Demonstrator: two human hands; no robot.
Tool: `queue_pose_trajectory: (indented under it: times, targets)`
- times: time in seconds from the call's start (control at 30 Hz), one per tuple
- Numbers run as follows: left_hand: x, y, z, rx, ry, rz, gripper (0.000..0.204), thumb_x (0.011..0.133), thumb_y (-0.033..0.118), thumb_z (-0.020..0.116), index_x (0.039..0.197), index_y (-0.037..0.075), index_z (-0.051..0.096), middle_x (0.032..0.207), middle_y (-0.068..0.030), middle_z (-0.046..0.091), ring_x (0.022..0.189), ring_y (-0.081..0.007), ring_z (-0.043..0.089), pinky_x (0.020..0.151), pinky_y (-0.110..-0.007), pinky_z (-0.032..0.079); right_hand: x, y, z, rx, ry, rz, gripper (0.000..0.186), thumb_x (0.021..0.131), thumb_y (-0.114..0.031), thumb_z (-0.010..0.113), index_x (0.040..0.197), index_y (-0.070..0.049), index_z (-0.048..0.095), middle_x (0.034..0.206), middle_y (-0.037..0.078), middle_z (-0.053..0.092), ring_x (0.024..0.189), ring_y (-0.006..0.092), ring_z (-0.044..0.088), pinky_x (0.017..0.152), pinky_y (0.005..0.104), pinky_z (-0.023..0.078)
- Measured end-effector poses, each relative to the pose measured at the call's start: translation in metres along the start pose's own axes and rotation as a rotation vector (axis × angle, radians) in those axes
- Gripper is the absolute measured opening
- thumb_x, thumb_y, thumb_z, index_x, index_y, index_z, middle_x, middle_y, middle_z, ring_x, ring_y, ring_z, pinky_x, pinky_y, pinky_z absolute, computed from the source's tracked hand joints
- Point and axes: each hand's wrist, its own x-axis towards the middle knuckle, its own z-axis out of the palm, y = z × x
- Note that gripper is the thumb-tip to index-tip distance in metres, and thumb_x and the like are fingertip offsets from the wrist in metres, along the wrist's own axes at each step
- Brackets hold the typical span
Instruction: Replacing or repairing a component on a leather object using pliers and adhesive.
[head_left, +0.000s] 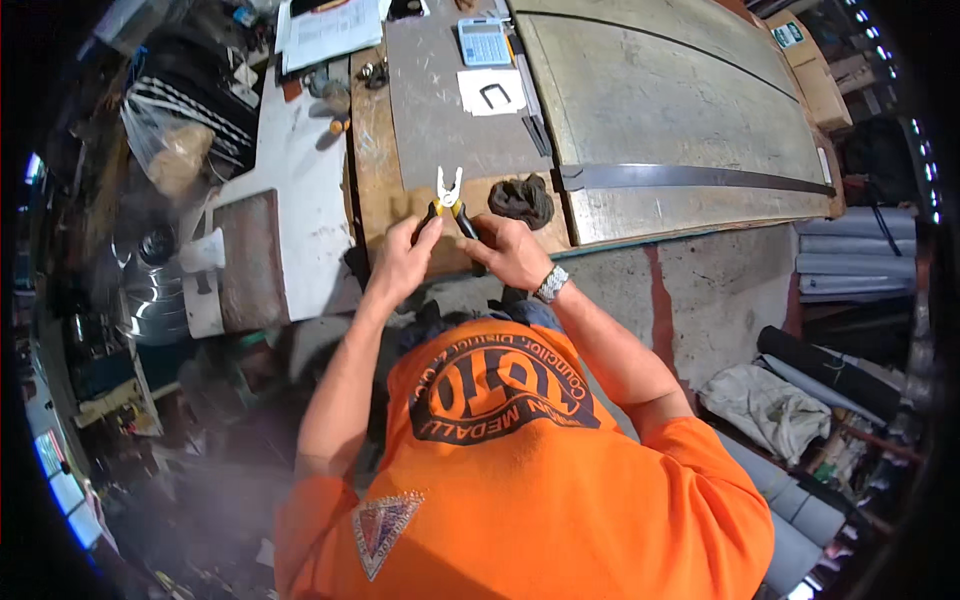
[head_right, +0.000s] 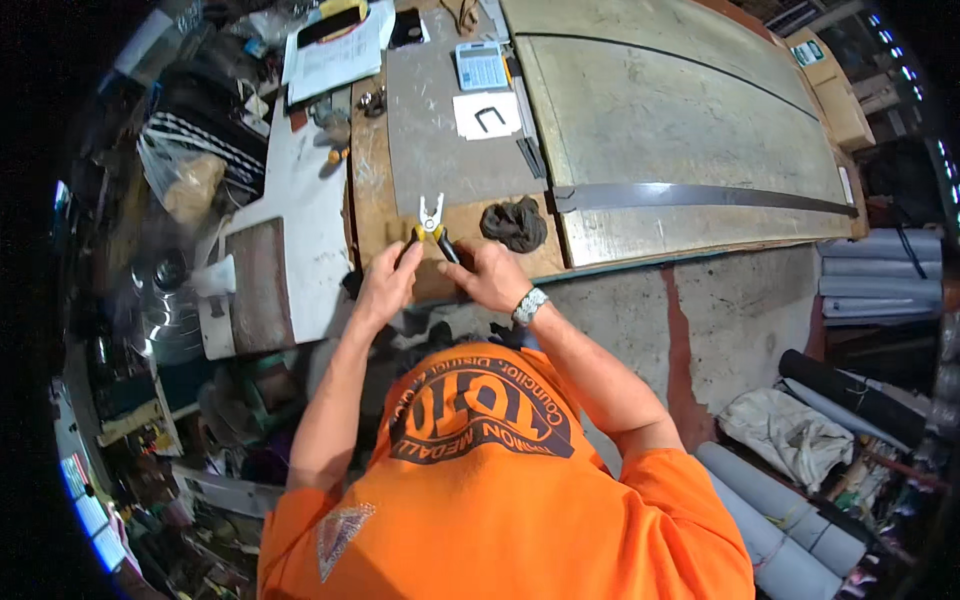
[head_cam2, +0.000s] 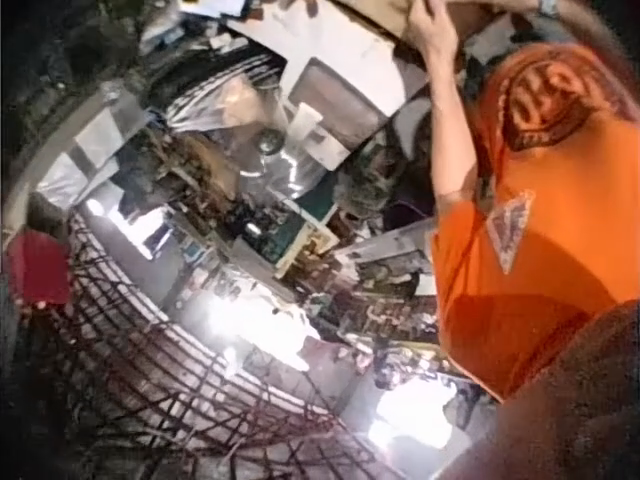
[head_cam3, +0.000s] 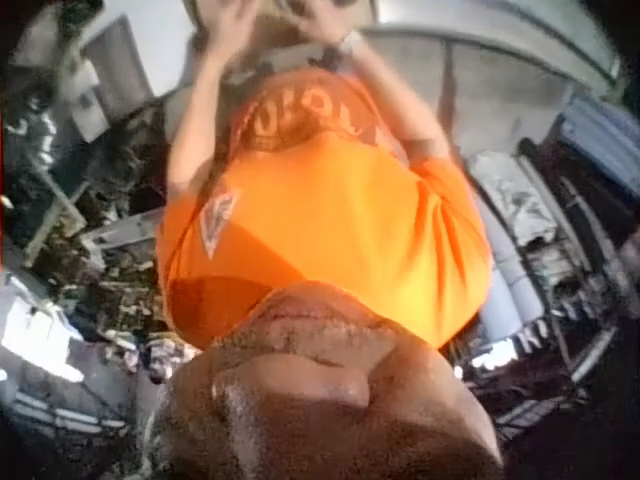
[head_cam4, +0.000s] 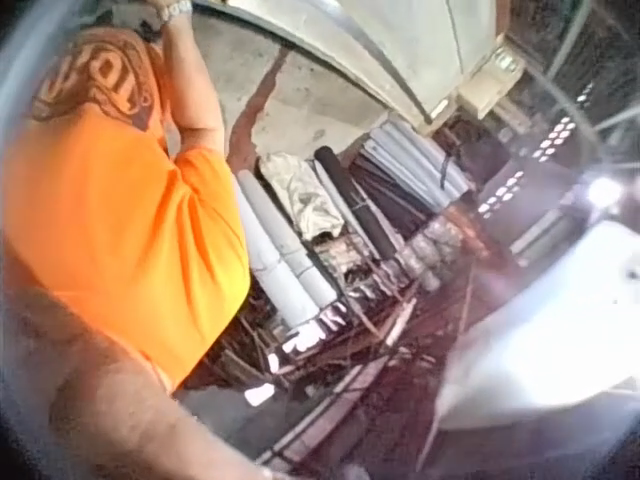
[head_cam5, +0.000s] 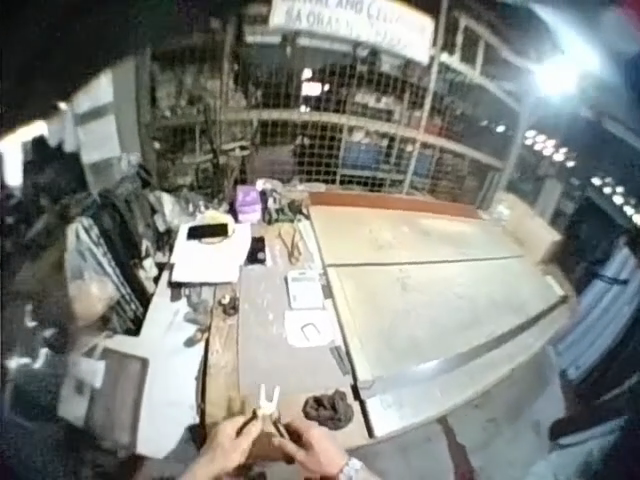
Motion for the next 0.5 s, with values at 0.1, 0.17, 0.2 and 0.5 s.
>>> queue_pose_trajectory:
  times: [0.1, 0.17, 0.2, 0.5]
  targets:
    - [0.010, -0.014, -0.005, 0.304, 0.006, 0.084, 0.041, 0.095, 0.038, 0.065, 0.090, -0.003, 0.065, 0.066, -0.0091, 0.059, 0.062, -0.0163, 0.057, 0.061, -0.037, 0.046, -0.006, 0.024, -0.009, -0.077, 0.153, -0.027, 0.029, 0.092, -0.024, 0.070, 0.100, 0.003, 0.066, 0.084, 0.017, 0.068, 0.077, 0.0270, 0.068, 0.068, 0.0379, 0.053]
    - [0.018, -0.024, -0.008, 0.365, -0.039, 0.018, 0.042, 0.095, 0.038, 0.065, 0.093, -0.003, 0.066, 0.069, -0.0128, 0.063, 0.066, -0.0204, 0.061, 0.064, -0.039, 0.047, -0.002, 0.050, -0.016, -0.321, 0.352, -0.076, 0.027, 0.090, -0.022, 0.070, 0.107, -0.001, 0.065, 0.099, 0.019, 0.066, 0.090, 0.0338, 0.065, 0.077, 0.0419, 0.053]
    - [0.023, -0.026, -0.008, 0.437, -0.090, -0.034, 0.043, 0.094, 0.039, 0.065, 0.096, -0.003, 0.067, 0.073, -0.0165, 0.067, 0.071, -0.0245, 0.066, 0.067, -0.040, 0.049, 0.000, 0.059, -0.021, -0.405, 0.443, -0.090, 0.028, 0.089, -0.021, 0.069, 0.110, -0.004, 0.065, 0.105, 0.019, 0.063, 0.095, 0.0379, 0.061, 0.083, 0.0447, 0.051]
    - [0.036, -0.041, -0.008, 0.704, 0.191, 0.266, 0.045, 0.088, 0.041, 0.072, 0.104, 0.000, 0.060, 0.104, -0.0188, 0.060, 0.097, -0.0377, 0.062, 0.079, -0.048, 0.051, 0.014, 0.101, -0.002, -0.640, 0.417, -0.029, 0.037, 0.082, -0.021, 0.073, 0.117, -0.012, 0.067, 0.122, 0.013, 0.061, 0.111, 0.0368, 0.054, 0.091, 0.0504, 0.046]
